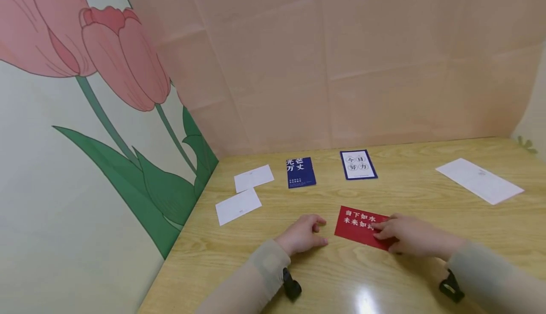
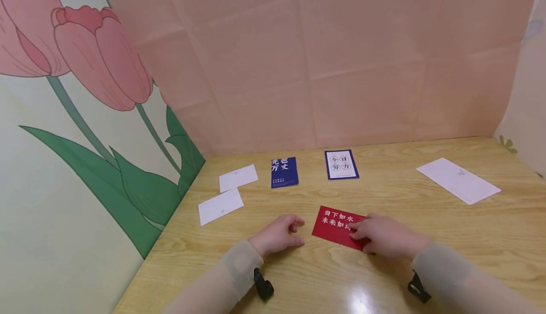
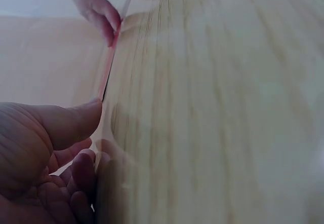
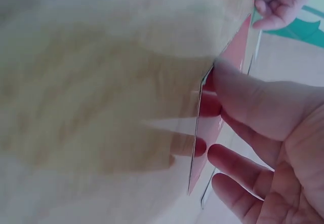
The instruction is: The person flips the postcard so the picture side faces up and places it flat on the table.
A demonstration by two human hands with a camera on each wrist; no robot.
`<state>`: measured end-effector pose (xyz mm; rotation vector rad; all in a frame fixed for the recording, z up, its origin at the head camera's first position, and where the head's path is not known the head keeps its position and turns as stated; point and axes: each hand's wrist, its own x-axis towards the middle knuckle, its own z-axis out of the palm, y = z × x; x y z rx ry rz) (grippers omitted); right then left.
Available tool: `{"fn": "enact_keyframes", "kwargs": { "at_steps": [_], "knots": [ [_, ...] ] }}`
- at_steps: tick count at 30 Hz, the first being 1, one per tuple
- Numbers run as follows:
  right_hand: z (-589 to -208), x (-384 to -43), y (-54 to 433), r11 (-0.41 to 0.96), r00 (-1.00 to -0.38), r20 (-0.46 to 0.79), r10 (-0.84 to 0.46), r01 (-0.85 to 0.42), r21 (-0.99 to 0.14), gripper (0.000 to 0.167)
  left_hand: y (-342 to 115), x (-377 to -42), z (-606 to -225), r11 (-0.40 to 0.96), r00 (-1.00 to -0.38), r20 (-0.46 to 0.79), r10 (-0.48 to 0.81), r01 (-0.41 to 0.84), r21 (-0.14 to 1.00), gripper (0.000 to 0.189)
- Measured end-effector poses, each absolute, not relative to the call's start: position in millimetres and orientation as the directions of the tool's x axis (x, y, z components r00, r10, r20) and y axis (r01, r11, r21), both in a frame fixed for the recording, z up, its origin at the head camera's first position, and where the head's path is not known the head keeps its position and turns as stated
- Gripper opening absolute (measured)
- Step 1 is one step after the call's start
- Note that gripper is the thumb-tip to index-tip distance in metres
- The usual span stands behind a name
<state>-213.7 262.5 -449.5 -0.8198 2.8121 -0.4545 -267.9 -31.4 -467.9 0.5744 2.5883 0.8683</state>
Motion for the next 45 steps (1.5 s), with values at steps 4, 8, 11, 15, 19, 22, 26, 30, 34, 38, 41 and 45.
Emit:
{"fn": "enact_keyframes", "kwargs": {
  "at_steps": [4, 8, 11, 15, 19, 22, 26, 30, 34, 38, 41, 45],
  "knots": [
    [-448, -217, 269, 0.823, -0.844, -0.074, -0.53, -0.492, -0.285, 0.037, -33, -268, -466, 0.712, -0.857, -0.212, 0.469, 0.225, 0.665, 0.042],
    [-446, -219, 276, 0.842, -0.86, -0.086, -0.503, -0.465, -0.272, 0.035, -40, -271, -463, 0.696, -0.871, -0.202, 0.447, 0.197, 0.69, 0.042],
    [-445, -221, 281, 0.86, -0.873, -0.097, -0.477, -0.441, -0.258, 0.032, -48, -275, -460, 0.702, -0.887, -0.169, 0.429, 0.21, 0.68, 0.042],
    [-444, -222, 289, 0.87, -0.882, -0.085, -0.464, -0.436, -0.23, 0.031, -63, -282, -455, 0.716, -0.904, -0.146, 0.402, 0.21, 0.666, 0.042],
    [-443, -221, 296, 0.876, -0.892, -0.08, -0.446, -0.416, -0.243, 0.029, -81, -289, -453, 0.736, -0.916, -0.127, 0.38, 0.217, 0.641, 0.042],
    [-442, -220, 302, 0.887, -0.904, -0.101, -0.415, -0.377, -0.265, 0.031, -97, -293, -452, 0.756, -0.927, -0.095, 0.362, 0.232, 0.613, 0.043],
    [-442, -220, 308, 0.903, -0.916, -0.129, -0.379, -0.335, -0.269, 0.033, -121, -297, -450, 0.784, -0.949, -0.068, 0.308, 0.213, 0.583, 0.045],
    [-443, -223, 313, 0.908, -0.919, -0.13, -0.374, -0.333, -0.255, 0.032, -142, -302, -447, 0.831, -0.977, -0.072, 0.201, 0.131, 0.54, 0.046],
    [-445, -226, 316, 0.916, -0.921, -0.133, -0.365, -0.33, -0.226, 0.031, -162, -307, -445, 0.886, -0.989, -0.084, 0.122, 0.07, 0.458, 0.053],
    [-448, -228, 318, 0.919, -0.924, -0.118, -0.363, -0.334, -0.21, 0.032, -179, -314, -450, 0.927, -0.983, -0.147, 0.11, 0.048, 0.373, 0.063],
    [-450, -229, 319, 0.917, -0.925, -0.097, -0.367, -0.342, -0.205, 0.035, -185, -314, -451, 0.932, -0.971, -0.22, 0.095, 0.01, 0.361, 0.068],
    [-451, -230, 319, 0.927, -0.932, -0.109, -0.346, -0.322, -0.193, 0.043, -186, -307, -450, 0.933, -0.961, -0.258, 0.104, 0.005, 0.359, 0.066]
  ]
}}
